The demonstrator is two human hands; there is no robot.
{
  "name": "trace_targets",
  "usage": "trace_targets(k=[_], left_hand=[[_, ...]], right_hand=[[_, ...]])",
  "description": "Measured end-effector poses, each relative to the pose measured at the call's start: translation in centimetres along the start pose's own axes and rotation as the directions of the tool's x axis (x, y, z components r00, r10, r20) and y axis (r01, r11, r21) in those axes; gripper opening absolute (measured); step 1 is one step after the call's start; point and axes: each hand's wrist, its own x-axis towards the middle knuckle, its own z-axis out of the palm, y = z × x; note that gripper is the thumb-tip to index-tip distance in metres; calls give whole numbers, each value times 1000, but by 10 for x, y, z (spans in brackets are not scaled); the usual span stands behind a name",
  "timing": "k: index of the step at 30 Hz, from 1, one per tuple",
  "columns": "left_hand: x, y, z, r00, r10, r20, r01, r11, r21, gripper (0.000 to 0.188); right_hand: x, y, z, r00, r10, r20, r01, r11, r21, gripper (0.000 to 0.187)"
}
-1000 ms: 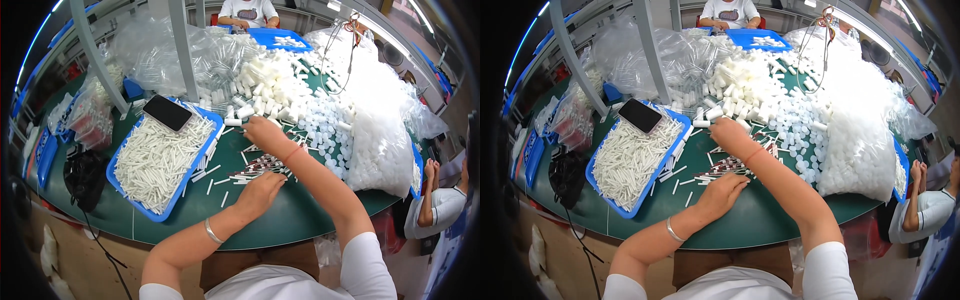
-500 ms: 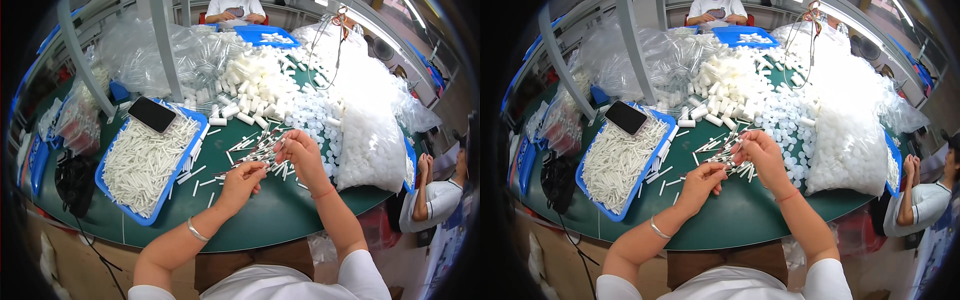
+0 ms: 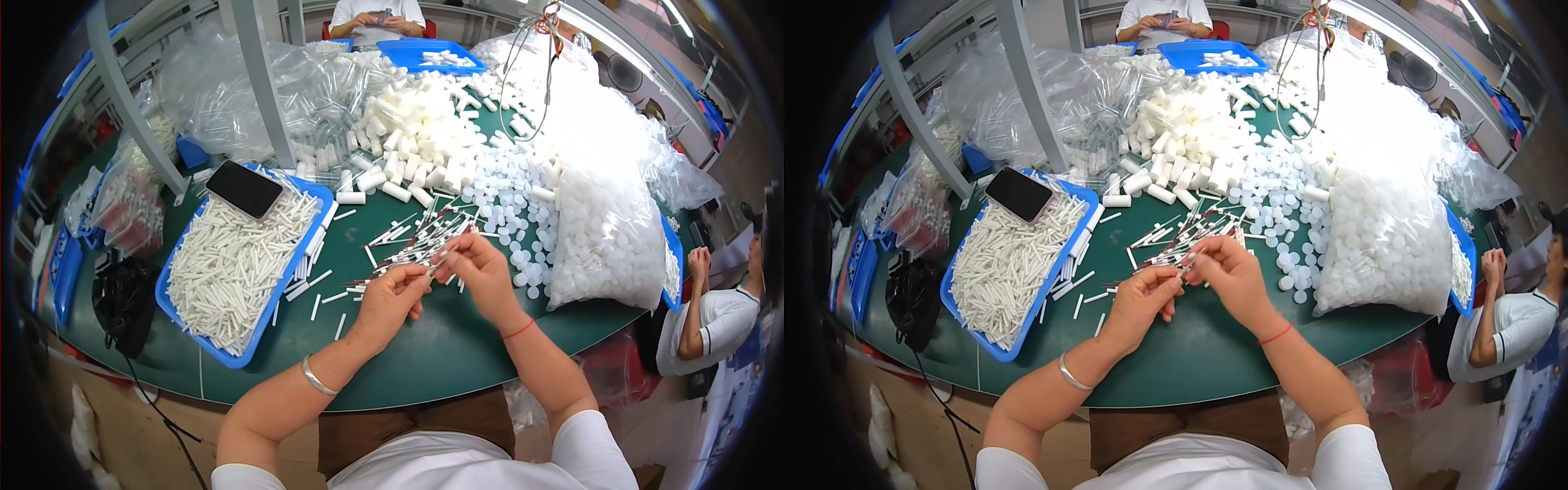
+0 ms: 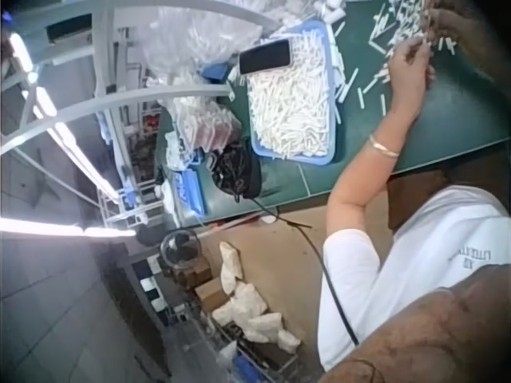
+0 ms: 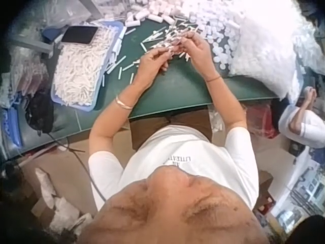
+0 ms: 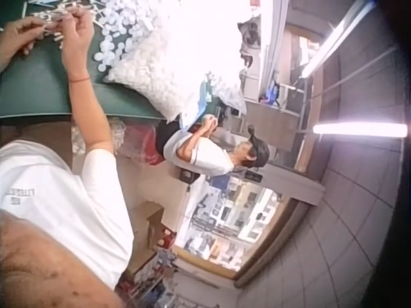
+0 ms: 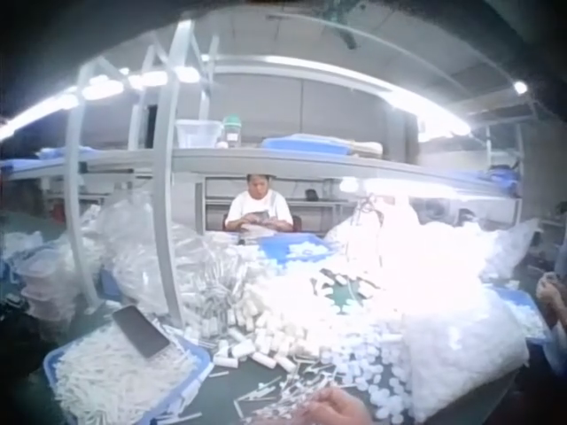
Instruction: Assembling small plastic components by inserting white sticks into white cylinders at a factory workbench.
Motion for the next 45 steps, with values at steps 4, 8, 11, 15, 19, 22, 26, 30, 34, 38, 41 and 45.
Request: trace_targets(k=[4, 8, 11, 15, 19, 22, 26, 30, 34, 38, 41, 45], left_hand=[[-3, 7, 2, 992, 65, -107, -44, 981, 191, 17], [-4, 1, 2, 916, 385, -112, -305, 850, 429, 14], [-3, 3, 1, 847, 531, -40, -427, 723, 543, 14], [0, 21, 0, 1000, 20, 13, -22, 987, 161, 16], [9, 28, 0, 982, -155, 108, 153, 988, 29, 20], [27, 38, 12, 969, -179, 169, 167, 982, 83, 26], [86, 30, 35, 936, 315, 160, -342, 693, 635, 33], [146, 9, 69, 699, 600, 388, -562, 125, 818, 26], [175, 0, 83, 818, 370, 441, -456, -52, 889, 12], [170, 0, 76, 667, 590, 455, -611, 83, 788, 15], [133, 20, 69, 924, 345, 166, -372, 706, 603, 31], [89, 32, 40, 997, 66, 47, -68, 997, 45, 37]], right_hand=[[-6, 13, 4, 989, -149, 26, 149, 938, -312, 10], [-8, 15, 5, 997, -71, 9, 71, 977, -199, 10], [-10, 15, 0, 1000, -5, 17, 6, 996, -93, 10], [-9, 10, -3, 997, -14, 71, 25, 989, -146, 8], [-5, 0, -7, 986, 83, 145, -102, 987, 126, 6], [-1, -6, -20, 999, -6, 38, 4, 998, 63, 9], [9, -24, -53, 953, -117, -281, 179, 961, 209, 17], [14, -28, -72, 886, -76, -457, 181, 965, 190, 23], [19, -22, -70, 876, -25, -482, 95, 988, 123, 22], [16, -19, -69, 880, -83, -467, 80, 996, -25, 18], [14, -16, -66, 884, -167, -437, 51, 963, -265, 16], [12, -5, -52, 903, -267, -335, 127, 914, -386, 12]])
